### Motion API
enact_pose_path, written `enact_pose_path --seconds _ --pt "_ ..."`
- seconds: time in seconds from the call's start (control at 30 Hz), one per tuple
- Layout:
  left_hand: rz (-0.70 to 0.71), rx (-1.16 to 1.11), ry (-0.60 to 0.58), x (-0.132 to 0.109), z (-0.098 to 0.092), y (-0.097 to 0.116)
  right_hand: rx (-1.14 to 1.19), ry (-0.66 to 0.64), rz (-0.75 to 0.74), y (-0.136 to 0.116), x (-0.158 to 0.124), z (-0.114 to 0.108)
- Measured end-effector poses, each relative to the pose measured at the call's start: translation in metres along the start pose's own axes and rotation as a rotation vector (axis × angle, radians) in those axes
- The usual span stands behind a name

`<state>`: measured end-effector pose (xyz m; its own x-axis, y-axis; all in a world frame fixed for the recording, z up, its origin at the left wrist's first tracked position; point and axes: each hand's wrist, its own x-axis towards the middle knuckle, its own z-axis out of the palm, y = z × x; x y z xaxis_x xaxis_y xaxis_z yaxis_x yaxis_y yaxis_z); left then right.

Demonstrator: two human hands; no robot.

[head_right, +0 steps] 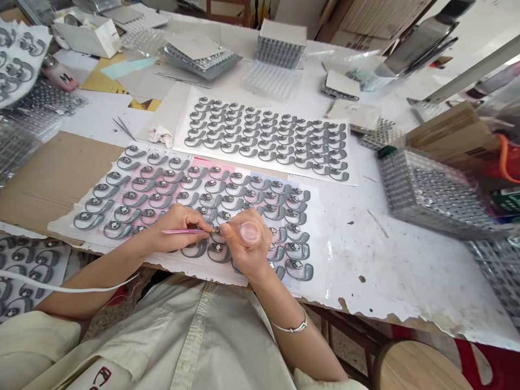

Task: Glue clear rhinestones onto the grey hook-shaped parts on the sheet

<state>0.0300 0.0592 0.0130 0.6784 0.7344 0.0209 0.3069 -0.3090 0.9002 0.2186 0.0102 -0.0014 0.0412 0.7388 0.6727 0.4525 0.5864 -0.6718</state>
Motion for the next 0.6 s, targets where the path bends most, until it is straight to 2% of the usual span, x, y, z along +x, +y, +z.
enact_pose_path --seconds 0.17,0.6 --pt "-0.047 -0.009 -0.013 0.0006 -0.0004 -0.0003 0.006 0.004 -0.011 -0.0003 0.0001 0.0005" --pt "-0.037 -0.021 -0.002 -0.0005 -0.0004 0.0012 0.029 0.036 0.03 -0.0013 -0.0012 -0.0044"
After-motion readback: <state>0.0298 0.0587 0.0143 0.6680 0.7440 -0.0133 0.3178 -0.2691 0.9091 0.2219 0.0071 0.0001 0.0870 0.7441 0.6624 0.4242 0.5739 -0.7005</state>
